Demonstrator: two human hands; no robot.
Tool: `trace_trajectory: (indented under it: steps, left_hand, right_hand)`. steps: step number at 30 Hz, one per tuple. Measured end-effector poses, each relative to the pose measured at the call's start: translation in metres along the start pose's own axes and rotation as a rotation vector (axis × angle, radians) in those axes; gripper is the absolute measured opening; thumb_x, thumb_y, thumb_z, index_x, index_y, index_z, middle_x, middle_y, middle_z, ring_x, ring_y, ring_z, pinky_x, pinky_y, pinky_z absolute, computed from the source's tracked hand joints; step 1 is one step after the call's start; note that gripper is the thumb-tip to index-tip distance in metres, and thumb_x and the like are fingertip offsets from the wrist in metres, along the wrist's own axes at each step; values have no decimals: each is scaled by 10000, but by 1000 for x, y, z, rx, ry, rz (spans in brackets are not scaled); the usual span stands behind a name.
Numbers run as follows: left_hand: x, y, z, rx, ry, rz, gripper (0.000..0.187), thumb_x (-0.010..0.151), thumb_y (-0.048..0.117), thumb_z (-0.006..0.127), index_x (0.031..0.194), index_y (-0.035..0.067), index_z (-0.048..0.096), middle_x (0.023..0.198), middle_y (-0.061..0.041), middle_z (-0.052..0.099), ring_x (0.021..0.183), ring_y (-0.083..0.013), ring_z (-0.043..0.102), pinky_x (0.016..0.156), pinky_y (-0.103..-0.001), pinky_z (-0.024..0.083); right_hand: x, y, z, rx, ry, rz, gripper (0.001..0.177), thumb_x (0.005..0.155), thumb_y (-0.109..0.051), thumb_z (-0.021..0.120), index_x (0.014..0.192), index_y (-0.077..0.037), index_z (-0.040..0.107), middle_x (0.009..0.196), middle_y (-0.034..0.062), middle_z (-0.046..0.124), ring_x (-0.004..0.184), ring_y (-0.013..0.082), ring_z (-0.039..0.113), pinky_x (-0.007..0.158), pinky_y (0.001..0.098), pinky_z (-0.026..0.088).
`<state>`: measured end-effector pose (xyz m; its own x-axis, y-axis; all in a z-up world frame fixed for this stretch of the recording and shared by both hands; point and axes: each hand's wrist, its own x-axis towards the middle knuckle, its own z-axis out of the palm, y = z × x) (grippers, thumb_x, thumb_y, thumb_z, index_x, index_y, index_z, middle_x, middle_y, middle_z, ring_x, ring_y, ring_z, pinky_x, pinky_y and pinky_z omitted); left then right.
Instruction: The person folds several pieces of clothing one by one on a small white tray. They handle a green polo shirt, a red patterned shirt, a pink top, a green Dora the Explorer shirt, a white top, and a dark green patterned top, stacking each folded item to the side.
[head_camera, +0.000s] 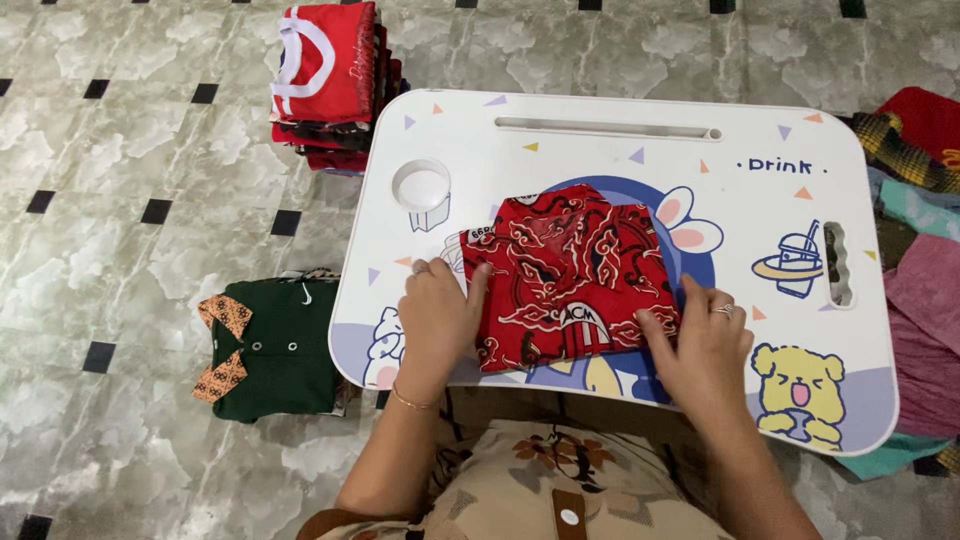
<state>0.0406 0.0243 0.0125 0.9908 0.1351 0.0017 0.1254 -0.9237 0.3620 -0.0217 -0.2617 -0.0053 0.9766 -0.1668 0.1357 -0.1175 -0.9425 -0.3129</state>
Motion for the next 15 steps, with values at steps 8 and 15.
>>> trace_trajectory:
  steps: [8,15]
  left_hand:
    - [-11,-2,33,-155,202,163,371,852,273,750,946,-52,597,993,-250,620,916,-404,620,717,-491,523]
    - [-19,-16,29,-479,85,71,466,857,149,720,1200,-90,515,1028,-285,649,900,-444,659,751,-490,536]
  right_hand:
    - [-7,10,15,108,-26,24,529,926,-382,690,1197,65,615,1119,255,615,1076,403,594,891,495,500]
    - [-8,2,12,281,-42,-49,555,877,-270,772,1247,79,551,1107,280,633,1016,398,645,869,474,532]
